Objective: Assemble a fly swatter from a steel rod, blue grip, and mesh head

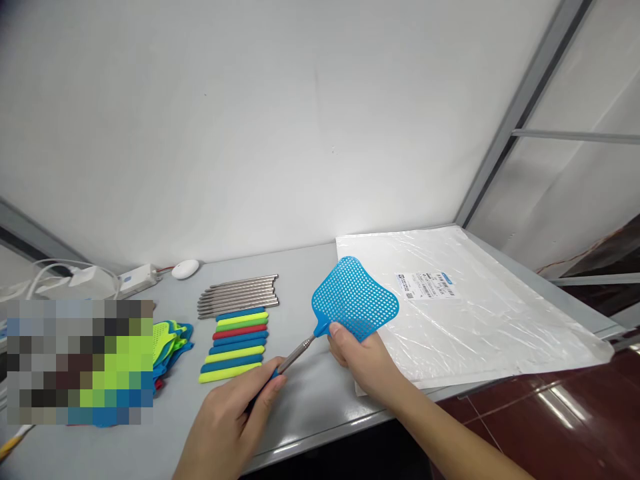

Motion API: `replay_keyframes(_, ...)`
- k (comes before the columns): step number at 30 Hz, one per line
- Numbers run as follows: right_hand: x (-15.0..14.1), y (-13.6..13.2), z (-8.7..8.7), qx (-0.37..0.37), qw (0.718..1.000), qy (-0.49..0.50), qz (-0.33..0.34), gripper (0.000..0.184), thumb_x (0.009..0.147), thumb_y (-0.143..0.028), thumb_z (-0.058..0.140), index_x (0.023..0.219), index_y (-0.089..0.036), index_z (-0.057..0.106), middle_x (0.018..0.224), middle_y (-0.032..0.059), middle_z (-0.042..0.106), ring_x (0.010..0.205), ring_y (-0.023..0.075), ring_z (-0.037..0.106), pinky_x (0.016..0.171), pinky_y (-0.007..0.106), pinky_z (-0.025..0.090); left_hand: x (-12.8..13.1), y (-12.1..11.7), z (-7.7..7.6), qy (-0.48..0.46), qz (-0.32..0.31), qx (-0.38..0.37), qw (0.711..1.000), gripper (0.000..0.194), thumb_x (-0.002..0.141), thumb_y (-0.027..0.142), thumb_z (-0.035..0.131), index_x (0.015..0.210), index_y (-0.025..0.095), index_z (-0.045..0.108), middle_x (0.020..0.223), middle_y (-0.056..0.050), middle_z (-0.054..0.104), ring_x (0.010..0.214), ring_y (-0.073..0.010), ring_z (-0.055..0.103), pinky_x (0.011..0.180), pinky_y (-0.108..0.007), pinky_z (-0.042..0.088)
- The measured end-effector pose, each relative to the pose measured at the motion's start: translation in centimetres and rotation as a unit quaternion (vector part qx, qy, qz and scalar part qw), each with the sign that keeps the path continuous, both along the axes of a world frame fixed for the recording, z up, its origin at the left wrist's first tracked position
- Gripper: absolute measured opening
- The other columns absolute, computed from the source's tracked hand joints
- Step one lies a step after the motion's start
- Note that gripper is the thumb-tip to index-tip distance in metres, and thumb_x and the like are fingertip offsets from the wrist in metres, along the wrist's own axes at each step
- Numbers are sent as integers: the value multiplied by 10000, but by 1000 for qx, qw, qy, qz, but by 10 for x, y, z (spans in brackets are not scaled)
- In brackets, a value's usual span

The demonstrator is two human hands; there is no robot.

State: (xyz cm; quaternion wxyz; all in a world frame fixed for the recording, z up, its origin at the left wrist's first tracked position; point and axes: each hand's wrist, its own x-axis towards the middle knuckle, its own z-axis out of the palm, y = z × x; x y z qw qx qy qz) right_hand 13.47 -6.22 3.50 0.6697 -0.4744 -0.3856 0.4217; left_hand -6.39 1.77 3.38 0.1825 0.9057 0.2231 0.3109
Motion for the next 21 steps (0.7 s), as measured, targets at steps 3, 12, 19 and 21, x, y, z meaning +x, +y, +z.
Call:
replay_keyframes(3, -2, 2, -3, 13, 997, 20, -69, 423, 899, -442, 552, 644, -240, 283, 546, -96, 220, 462, 76, 191, 456, 274, 155, 5, 11, 5, 12, -2, 81, 997, 251, 947, 298, 517, 1135, 211, 660, 794, -34, 711, 664, -152, 643, 629, -250, 461)
replay_keyframes(12, -7, 2, -7, -51, 989, 88, -111, 420, 834, -562, 605, 642, -208, 486, 555, -62, 336, 458, 79, 255, 449, 273, 178, 18, 13, 12, 14, 2, 118, 993, 274, 947, 275, 540, 1202, 245, 637, 702, 22, 607, 649, -128, 548, 758, -315, 360)
replay_keyframes(19, -4, -6, -9, -59, 990, -82, -97, 432, 893, -506, 553, 590, -212, 457, 554, -45, 352, 521, 108, 309, 527, 286, 256, 23, 5, 25, 66, -50, 43, 996, 288, 994, 309, 423, 1190, 244, 624, 727, 5, 643, 643, -139, 564, 682, -297, 394)
replay_keyframes(21, -5, -7, -10, -48, 990, -86, -100, 472, 902, -493, 534, 548, -214, 394, 542, -45, 317, 521, 110, 298, 529, 289, 257, 21, 5, 27, 92, -54, 41, 993, 289, 1001, 329, 392, 1106, 245, 647, 681, 11, 630, 599, -145, 555, 632, -292, 389)
